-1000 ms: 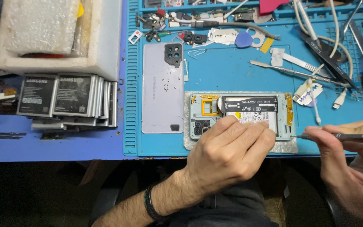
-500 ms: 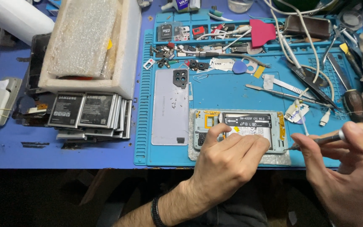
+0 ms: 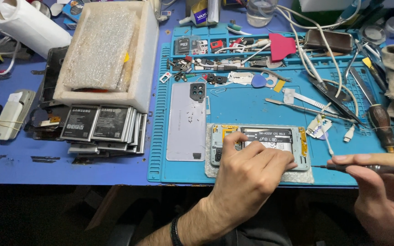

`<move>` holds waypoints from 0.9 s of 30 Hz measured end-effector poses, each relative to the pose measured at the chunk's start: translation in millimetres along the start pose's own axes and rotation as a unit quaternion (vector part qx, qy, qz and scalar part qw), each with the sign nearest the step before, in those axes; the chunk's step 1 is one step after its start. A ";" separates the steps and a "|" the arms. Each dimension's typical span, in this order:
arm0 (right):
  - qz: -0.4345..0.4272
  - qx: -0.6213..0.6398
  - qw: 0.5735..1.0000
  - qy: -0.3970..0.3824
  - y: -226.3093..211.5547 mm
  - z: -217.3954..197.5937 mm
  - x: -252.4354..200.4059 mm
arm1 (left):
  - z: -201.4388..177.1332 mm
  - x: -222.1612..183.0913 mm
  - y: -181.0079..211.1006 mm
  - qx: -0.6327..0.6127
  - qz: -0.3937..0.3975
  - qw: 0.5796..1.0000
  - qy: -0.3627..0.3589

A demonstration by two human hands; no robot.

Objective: Fastening internal screws on a smartphone using a precision screwdriver at a repair bench.

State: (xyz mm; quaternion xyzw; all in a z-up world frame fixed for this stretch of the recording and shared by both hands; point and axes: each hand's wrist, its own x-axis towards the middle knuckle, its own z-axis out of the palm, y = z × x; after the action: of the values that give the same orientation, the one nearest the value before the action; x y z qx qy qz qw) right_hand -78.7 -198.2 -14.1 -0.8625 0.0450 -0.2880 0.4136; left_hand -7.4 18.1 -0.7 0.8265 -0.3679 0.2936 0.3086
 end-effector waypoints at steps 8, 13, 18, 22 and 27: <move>-0.006 -0.055 0.997 -0.062 -1.3 -1.0 17.1 | 4.6 6.5 8.1 -0.053 -0.027 0.998 0.017; 0.025 -0.040 0.994 -0.097 23.5 -1.5 11.8 | 4.9 7.6 8.0 -0.077 -0.037 0.996 0.028; 0.002 -0.035 0.998 -0.044 -20.7 3.9 16.6 | 6.5 8.6 7.7 -0.073 -0.030 0.996 0.035; -0.074 -0.032 0.996 -0.026 -17.0 6.6 12.7 | 8.7 7.5 7.5 -0.083 -0.040 0.995 0.028; -0.121 0.000 0.991 -0.049 0.6 -0.8 10.2 | 8.6 8.0 7.3 -0.106 -0.036 0.993 0.042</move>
State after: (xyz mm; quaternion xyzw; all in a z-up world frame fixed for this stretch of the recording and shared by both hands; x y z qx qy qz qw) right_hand -70.5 -202.4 -9.5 -0.8746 -0.0797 -0.2933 0.3778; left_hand -6.5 4.6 1.6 0.7888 -0.3540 0.2757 0.4200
